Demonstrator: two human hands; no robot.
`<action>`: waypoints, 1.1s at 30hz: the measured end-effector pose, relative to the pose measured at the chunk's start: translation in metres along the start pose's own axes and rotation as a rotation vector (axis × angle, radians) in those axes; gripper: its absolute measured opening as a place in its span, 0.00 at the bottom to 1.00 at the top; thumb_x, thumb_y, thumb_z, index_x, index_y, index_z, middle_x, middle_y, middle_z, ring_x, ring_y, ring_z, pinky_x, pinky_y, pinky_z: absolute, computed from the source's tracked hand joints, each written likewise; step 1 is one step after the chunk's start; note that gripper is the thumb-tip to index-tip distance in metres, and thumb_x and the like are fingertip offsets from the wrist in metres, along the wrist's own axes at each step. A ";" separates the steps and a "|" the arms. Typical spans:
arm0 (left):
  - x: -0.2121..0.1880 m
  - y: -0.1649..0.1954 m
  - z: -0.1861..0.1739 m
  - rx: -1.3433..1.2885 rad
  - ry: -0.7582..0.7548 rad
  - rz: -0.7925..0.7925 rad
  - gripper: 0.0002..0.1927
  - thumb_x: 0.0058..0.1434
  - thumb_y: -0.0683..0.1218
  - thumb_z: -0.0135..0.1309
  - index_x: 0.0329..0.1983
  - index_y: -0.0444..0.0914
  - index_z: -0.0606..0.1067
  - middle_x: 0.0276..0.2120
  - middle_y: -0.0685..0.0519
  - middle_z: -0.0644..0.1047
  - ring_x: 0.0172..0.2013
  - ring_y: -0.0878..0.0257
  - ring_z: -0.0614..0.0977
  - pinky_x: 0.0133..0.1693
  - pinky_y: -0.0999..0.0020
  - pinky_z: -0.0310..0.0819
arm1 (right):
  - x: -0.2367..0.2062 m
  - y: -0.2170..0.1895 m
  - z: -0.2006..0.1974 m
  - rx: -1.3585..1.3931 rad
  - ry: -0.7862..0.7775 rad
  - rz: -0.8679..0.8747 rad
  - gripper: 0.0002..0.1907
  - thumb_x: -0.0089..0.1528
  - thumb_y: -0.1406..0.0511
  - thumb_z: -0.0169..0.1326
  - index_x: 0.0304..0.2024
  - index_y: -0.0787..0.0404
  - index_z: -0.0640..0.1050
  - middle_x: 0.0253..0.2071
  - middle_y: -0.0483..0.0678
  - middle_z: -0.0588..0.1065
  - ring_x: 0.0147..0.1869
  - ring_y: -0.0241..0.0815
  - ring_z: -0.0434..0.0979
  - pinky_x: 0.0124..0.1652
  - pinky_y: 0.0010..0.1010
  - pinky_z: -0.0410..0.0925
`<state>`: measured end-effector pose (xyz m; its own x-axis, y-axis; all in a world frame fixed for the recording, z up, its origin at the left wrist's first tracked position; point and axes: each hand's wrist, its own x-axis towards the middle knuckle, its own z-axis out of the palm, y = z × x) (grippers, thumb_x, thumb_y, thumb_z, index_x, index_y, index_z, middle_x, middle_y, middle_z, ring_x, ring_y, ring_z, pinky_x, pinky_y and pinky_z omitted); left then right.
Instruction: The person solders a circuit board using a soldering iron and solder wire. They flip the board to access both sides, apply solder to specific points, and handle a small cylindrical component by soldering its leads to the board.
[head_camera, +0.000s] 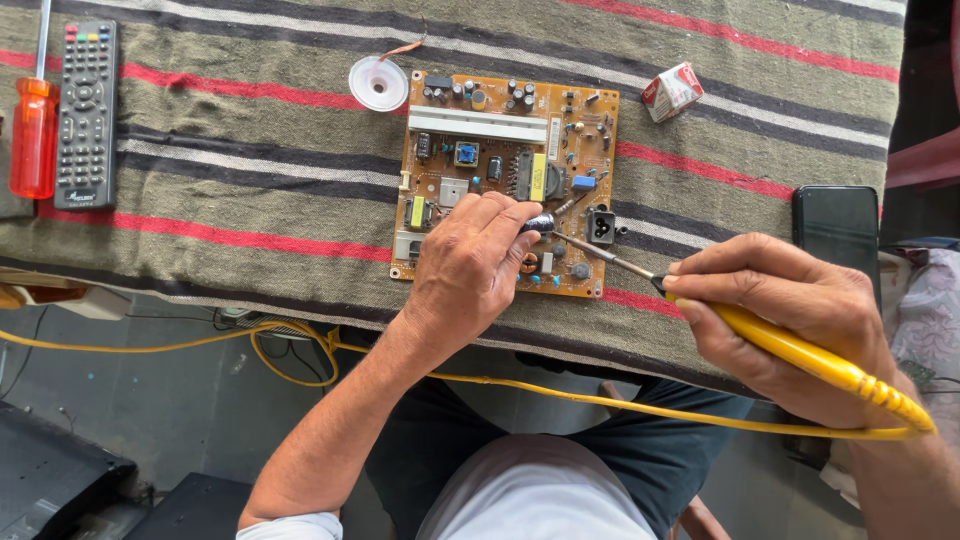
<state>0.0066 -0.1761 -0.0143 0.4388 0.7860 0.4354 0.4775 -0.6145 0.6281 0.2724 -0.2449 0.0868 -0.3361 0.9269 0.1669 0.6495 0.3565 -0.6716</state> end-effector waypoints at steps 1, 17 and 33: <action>0.000 0.000 0.001 0.002 -0.001 0.000 0.14 0.65 0.40 0.60 0.53 0.33 0.77 0.41 0.50 0.78 0.42 0.57 0.79 0.45 0.62 0.76 | -0.001 0.001 0.000 -0.003 0.000 -0.002 0.10 0.57 0.70 0.62 0.42 0.61 0.83 0.44 0.48 0.80 0.43 0.36 0.85 0.41 0.25 0.76; 0.002 0.000 0.002 0.022 -0.005 0.012 0.13 0.65 0.40 0.60 0.53 0.33 0.77 0.42 0.50 0.78 0.42 0.57 0.79 0.45 0.61 0.76 | 0.001 -0.005 0.000 -0.066 0.002 -0.037 0.11 0.56 0.72 0.62 0.41 0.62 0.83 0.42 0.48 0.80 0.41 0.35 0.84 0.40 0.24 0.78; 0.004 0.000 0.001 0.045 -0.020 0.028 0.14 0.63 0.38 0.60 0.52 0.33 0.77 0.42 0.49 0.77 0.42 0.55 0.79 0.44 0.59 0.76 | 0.017 -0.013 -0.005 -0.133 -0.087 -0.089 0.09 0.55 0.68 0.65 0.38 0.62 0.84 0.39 0.48 0.80 0.40 0.38 0.84 0.38 0.27 0.79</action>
<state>0.0088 -0.1731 -0.0129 0.4672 0.7672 0.4395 0.4982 -0.6391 0.5860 0.2616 -0.2334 0.1022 -0.4505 0.8793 0.1543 0.6970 0.4544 -0.5548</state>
